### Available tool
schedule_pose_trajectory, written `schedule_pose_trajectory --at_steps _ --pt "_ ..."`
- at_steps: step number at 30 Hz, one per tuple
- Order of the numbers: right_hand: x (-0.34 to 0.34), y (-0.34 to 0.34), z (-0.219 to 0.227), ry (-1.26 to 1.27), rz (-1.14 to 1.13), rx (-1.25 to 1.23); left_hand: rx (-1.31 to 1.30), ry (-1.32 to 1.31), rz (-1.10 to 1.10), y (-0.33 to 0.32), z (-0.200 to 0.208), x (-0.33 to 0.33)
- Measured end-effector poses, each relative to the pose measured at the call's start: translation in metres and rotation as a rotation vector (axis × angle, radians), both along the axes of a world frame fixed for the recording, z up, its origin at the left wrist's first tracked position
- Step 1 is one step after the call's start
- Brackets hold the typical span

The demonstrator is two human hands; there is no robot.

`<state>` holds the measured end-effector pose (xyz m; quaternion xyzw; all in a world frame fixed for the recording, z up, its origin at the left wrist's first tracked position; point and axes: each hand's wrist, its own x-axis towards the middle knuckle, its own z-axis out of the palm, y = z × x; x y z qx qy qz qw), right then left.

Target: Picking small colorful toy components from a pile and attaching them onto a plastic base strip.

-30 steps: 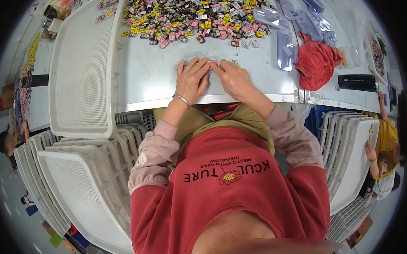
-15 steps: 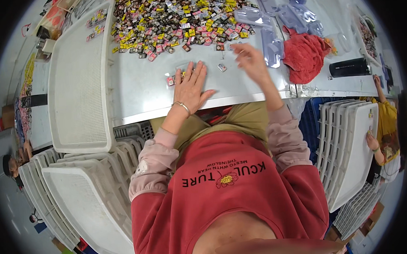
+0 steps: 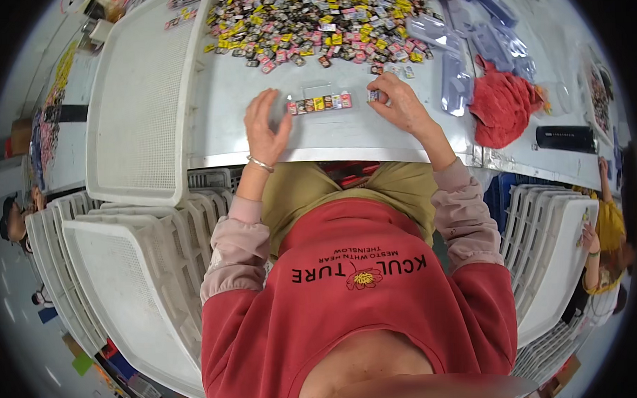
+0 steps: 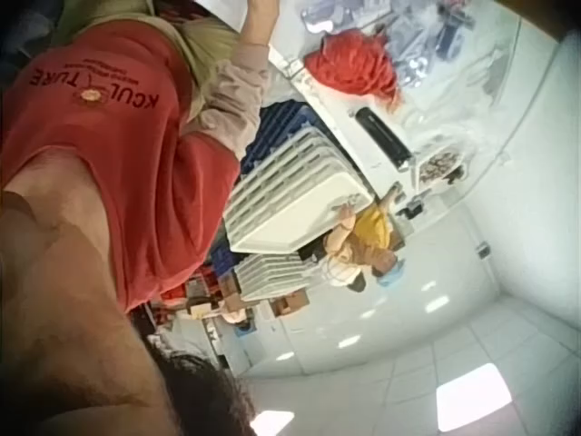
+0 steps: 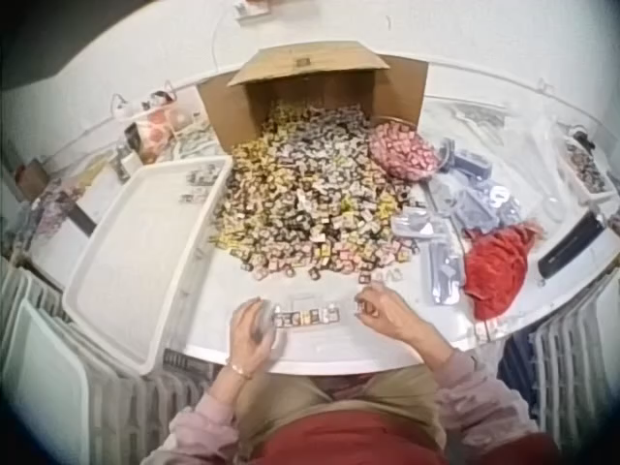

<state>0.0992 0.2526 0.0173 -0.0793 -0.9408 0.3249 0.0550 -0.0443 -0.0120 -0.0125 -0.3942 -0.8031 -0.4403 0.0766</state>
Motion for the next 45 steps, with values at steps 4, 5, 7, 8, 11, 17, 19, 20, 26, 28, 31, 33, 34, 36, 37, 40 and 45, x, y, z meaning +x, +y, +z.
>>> schedule_pose_trajectory --at_steps 4,5,7,8,11,17,19,20,26,28,31,33,34,36,37,40,45 --pt "-0.038 -0.028 0.004 0.214 0.045 -0.298 -0.103 0.116 -0.007 0.005 0.003 0.011" --pt "-0.050 -0.038 0.006 0.253 0.079 -0.406 -0.093 0.114 -0.004 0.006 0.002 0.012" --pt "-0.071 -0.052 0.000 0.253 0.111 -0.349 -0.150 0.166 -0.043 0.005 0.001 0.013" --pt "-0.078 -0.056 -0.005 0.254 0.137 -0.292 -0.208 0.218 -0.087 0.005 0.001 0.013" --pt "-0.084 -0.064 -0.014 0.296 0.160 -0.092 -0.228 0.207 -0.081 0.005 0.000 0.014" --pt "-0.080 -0.071 -0.022 0.282 0.113 0.020 -0.260 0.197 -0.081 0.005 0.001 0.014" --pt "-0.077 -0.076 -0.021 0.267 0.098 0.111 -0.271 0.198 -0.079 0.005 0.001 0.015" --pt "-0.074 -0.079 -0.020 0.305 0.123 0.151 -0.279 0.194 -0.079 0.005 0.001 0.015" --pt "-0.071 -0.043 -0.017 0.321 0.003 -0.276 -0.282 0.190 -0.083 0.001 -0.001 0.014" --pt "-0.070 -0.042 -0.012 0.241 -0.070 -0.403 -0.283 0.185 -0.082 0.000 0.000 0.014" --pt "-0.069 -0.054 -0.010 0.180 -0.006 -0.261 -0.266 0.187 -0.083 0.005 0.001 0.014" --pt "-0.068 -0.059 -0.019 0.231 0.064 0.060 -0.279 0.215 -0.104 0.010 0.002 0.015" --pt "-0.069 -0.065 -0.017 0.232 0.054 0.062 -0.277 0.219 -0.114 0.010 0.003 0.015" --pt "-0.069 -0.076 -0.013 0.177 0.008 0.087 -0.318 0.216 -0.100 0.010 0.006 0.017" --pt "-0.069 -0.075 -0.014 0.235 0.004 0.041 -0.315 0.217 -0.098 0.007 0.005 0.016" --pt "-0.058 -0.051 -0.009 0.377 -0.049 -0.090 -0.283 0.225 -0.118 0.005 0.002 0.015" --pt "-0.014 0.021 -0.011 0.409 -0.355 0.145 -0.371 0.293 -0.135 0.012 0.015 0.019"
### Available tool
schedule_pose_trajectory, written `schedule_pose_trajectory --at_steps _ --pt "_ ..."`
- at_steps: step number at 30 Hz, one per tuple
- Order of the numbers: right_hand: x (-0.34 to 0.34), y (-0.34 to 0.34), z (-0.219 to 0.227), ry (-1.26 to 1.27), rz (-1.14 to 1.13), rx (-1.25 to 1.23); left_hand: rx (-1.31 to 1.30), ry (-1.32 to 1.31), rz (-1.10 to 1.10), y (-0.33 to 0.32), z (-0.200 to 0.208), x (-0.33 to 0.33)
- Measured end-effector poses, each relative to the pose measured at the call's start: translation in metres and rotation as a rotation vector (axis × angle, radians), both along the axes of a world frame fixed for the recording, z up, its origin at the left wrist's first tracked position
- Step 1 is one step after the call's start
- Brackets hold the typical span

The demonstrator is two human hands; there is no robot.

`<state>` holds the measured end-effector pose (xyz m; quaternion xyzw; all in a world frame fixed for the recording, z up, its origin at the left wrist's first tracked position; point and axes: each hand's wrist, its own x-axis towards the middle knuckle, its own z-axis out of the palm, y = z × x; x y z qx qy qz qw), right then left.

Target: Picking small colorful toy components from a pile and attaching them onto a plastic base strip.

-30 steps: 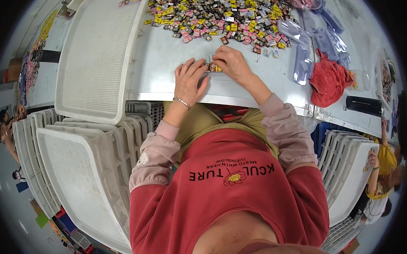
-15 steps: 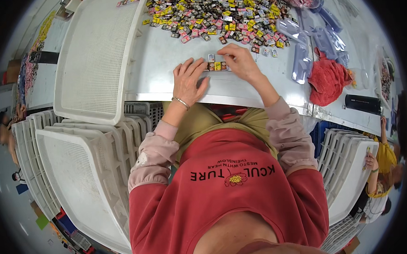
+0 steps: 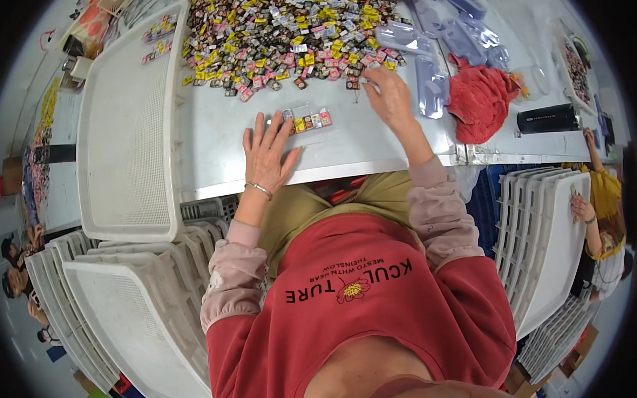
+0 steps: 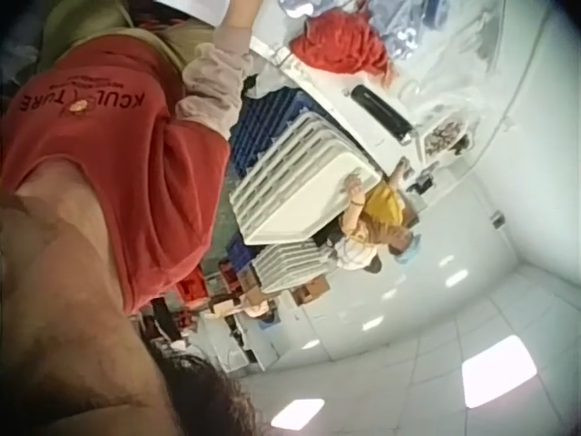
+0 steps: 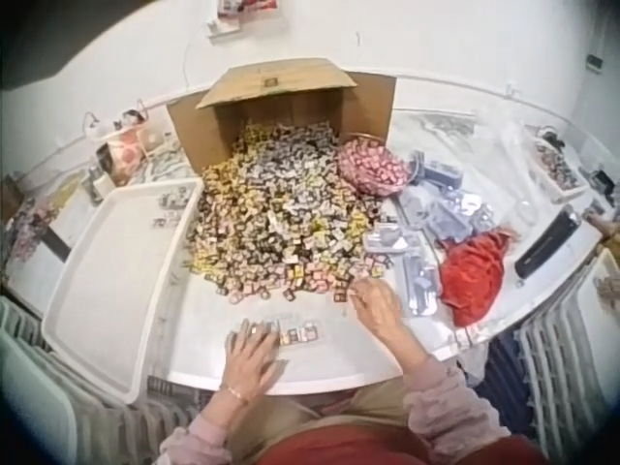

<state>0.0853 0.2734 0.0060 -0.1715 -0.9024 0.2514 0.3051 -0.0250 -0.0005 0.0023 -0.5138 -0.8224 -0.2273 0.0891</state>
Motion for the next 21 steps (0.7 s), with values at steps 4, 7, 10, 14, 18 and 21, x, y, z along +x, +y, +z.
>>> schedule_pose_trajectory --at_steps 4,7,10,14,18,21 --pt "0.010 0.033 -0.003 0.061 -0.168 -0.073 -0.124 -0.065 -0.032 0.000 -0.006 -0.003" --pt "-0.008 0.052 0.001 0.059 -0.083 -0.070 -0.133 -0.067 -0.028 -0.001 -0.006 -0.002" --pt "-0.030 0.054 0.000 -0.193 -0.060 0.135 -0.131 -0.074 -0.026 0.002 -0.007 -0.001" --pt "-0.038 0.055 0.005 -0.263 -0.107 0.102 -0.113 -0.069 -0.023 0.002 -0.008 -0.002" --pt "-0.031 0.038 0.015 -0.245 0.007 0.151 -0.119 -0.077 -0.007 -0.001 -0.006 0.000" --pt "-0.025 0.010 0.008 -0.362 0.118 0.078 -0.098 -0.084 -0.008 -0.002 -0.005 -0.003"
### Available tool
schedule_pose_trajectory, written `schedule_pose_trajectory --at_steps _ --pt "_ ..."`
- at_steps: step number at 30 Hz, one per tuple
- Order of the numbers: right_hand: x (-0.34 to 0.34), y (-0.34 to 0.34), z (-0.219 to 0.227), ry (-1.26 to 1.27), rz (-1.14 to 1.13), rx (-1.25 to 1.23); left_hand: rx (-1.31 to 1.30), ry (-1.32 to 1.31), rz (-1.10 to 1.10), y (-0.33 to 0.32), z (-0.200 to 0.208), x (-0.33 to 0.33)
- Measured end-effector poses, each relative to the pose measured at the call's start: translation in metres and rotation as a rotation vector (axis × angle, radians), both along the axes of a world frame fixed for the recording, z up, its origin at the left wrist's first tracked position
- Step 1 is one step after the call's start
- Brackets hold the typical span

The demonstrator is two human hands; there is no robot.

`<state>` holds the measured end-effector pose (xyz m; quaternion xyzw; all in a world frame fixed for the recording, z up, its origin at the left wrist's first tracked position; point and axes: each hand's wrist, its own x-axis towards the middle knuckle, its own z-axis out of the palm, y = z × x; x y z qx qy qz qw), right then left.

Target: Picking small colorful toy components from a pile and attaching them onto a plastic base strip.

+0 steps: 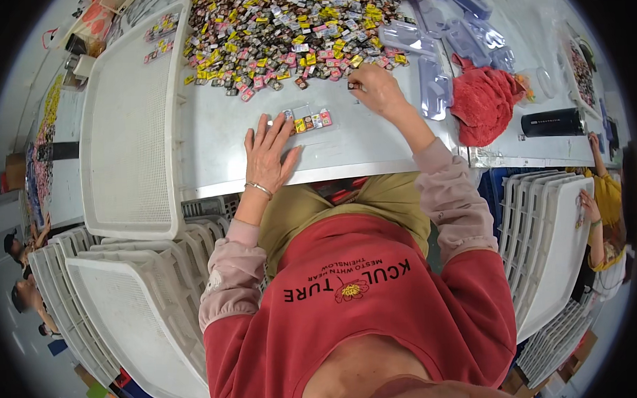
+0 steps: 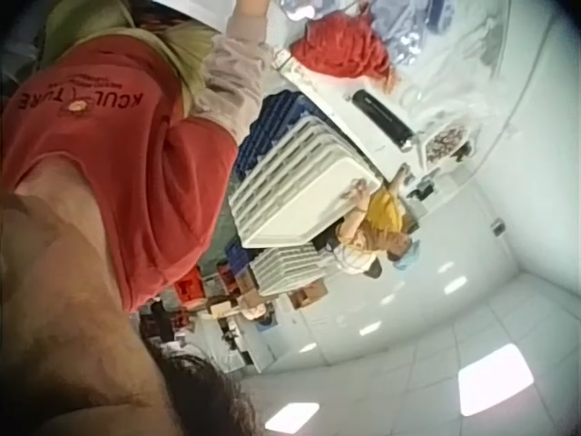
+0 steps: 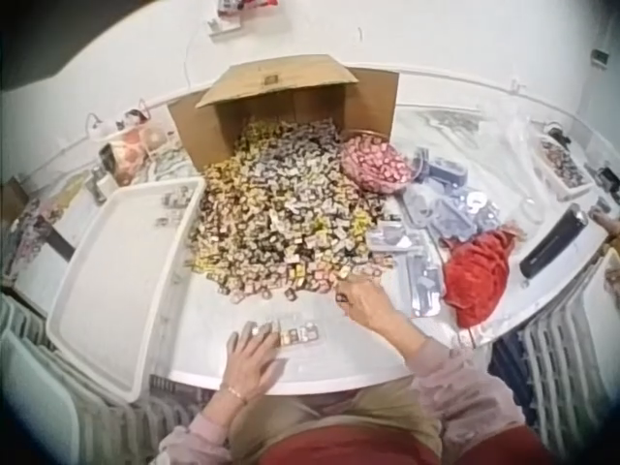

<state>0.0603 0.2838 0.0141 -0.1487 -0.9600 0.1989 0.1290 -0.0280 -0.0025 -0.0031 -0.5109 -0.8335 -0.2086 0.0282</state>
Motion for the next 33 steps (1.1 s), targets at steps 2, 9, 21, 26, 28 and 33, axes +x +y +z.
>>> schedule_pose_trajectory --at_steps 2,9,21,26,28,33 --pt "0.002 -0.010 -0.009 0.056 0.041 0.069 0.131 -0.065 0.030 -0.002 -0.001 0.000" --pt "-0.001 -0.030 -0.007 0.169 0.092 -0.133 0.168 -0.022 0.038 -0.001 -0.001 -0.001" --pt "-0.051 -0.068 -0.011 -0.009 0.172 -0.517 -0.020 0.013 -0.002 0.001 0.000 0.002" --pt "-0.048 -0.056 0.004 -0.086 0.387 -0.544 -0.012 0.011 -0.005 -0.001 -0.001 0.001" --pt "-0.051 -0.060 0.013 -0.142 0.406 -0.473 -0.017 0.010 -0.004 -0.001 0.001 0.000" --pt "-0.061 -0.059 -0.003 -0.165 0.457 -0.346 -0.011 0.021 -0.013 0.003 0.001 0.001"
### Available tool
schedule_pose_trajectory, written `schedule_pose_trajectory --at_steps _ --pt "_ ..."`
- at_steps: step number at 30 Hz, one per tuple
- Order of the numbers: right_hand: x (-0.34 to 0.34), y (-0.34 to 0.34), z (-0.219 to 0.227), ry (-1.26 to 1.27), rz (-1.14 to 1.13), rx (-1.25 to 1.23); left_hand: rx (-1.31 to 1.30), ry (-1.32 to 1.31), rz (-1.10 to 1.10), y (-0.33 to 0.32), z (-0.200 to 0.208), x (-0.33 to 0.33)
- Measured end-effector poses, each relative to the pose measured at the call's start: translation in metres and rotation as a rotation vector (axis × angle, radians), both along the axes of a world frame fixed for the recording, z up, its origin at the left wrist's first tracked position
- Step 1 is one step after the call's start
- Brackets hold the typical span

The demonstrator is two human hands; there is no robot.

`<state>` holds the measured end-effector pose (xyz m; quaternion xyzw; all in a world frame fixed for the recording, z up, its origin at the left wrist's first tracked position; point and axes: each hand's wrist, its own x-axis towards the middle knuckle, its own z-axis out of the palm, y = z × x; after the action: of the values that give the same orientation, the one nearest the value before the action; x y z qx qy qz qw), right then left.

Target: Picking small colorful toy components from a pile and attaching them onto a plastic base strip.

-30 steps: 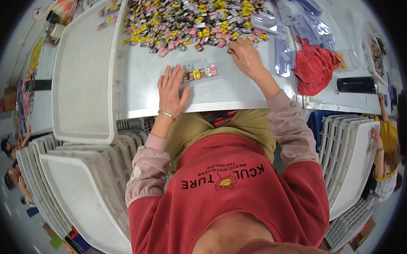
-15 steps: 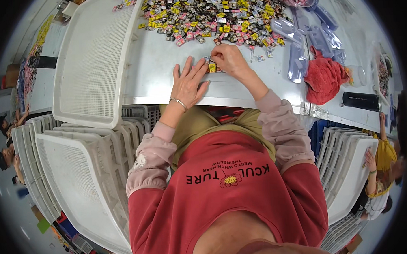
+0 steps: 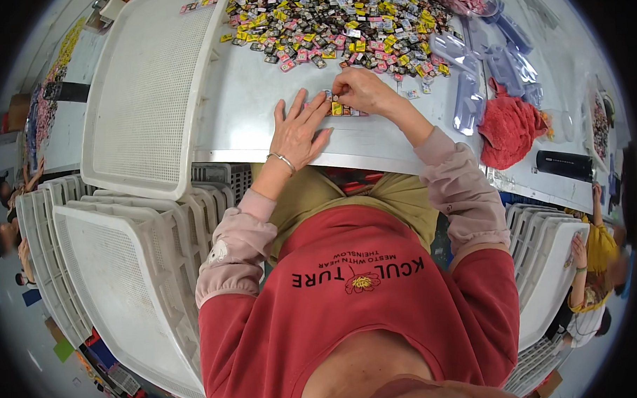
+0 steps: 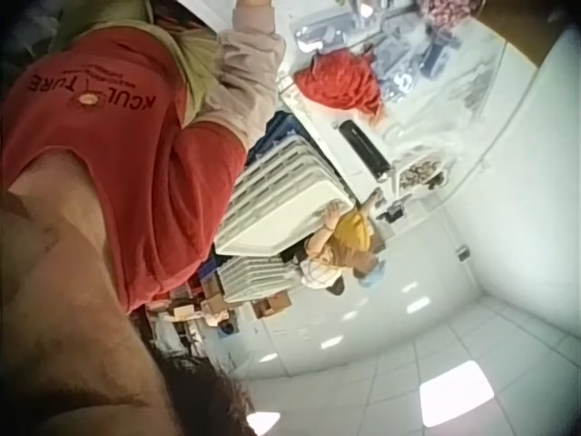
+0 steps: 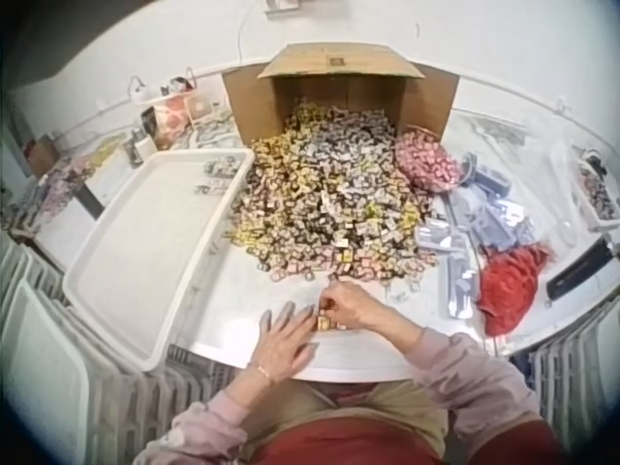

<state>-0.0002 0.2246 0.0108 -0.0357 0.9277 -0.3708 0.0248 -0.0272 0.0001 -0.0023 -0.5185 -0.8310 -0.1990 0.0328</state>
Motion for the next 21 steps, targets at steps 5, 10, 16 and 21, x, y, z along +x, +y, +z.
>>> schedule_pose_trajectory --at_steps 5,10,16,21 --pt "0.001 -0.009 0.011 -0.070 -0.038 0.002 -0.038 -0.016 0.003 -0.003 0.001 0.000" --pt "-0.001 -0.002 0.005 -0.005 -0.127 -0.103 -0.046 -0.013 0.007 -0.001 0.002 0.000" --pt "0.005 -0.013 -0.006 0.069 -0.236 -0.085 -0.044 -0.012 0.010 -0.001 0.002 0.000" --pt "0.006 -0.009 0.004 -0.264 -0.428 -0.530 0.027 -0.057 0.009 -0.003 0.000 0.000"
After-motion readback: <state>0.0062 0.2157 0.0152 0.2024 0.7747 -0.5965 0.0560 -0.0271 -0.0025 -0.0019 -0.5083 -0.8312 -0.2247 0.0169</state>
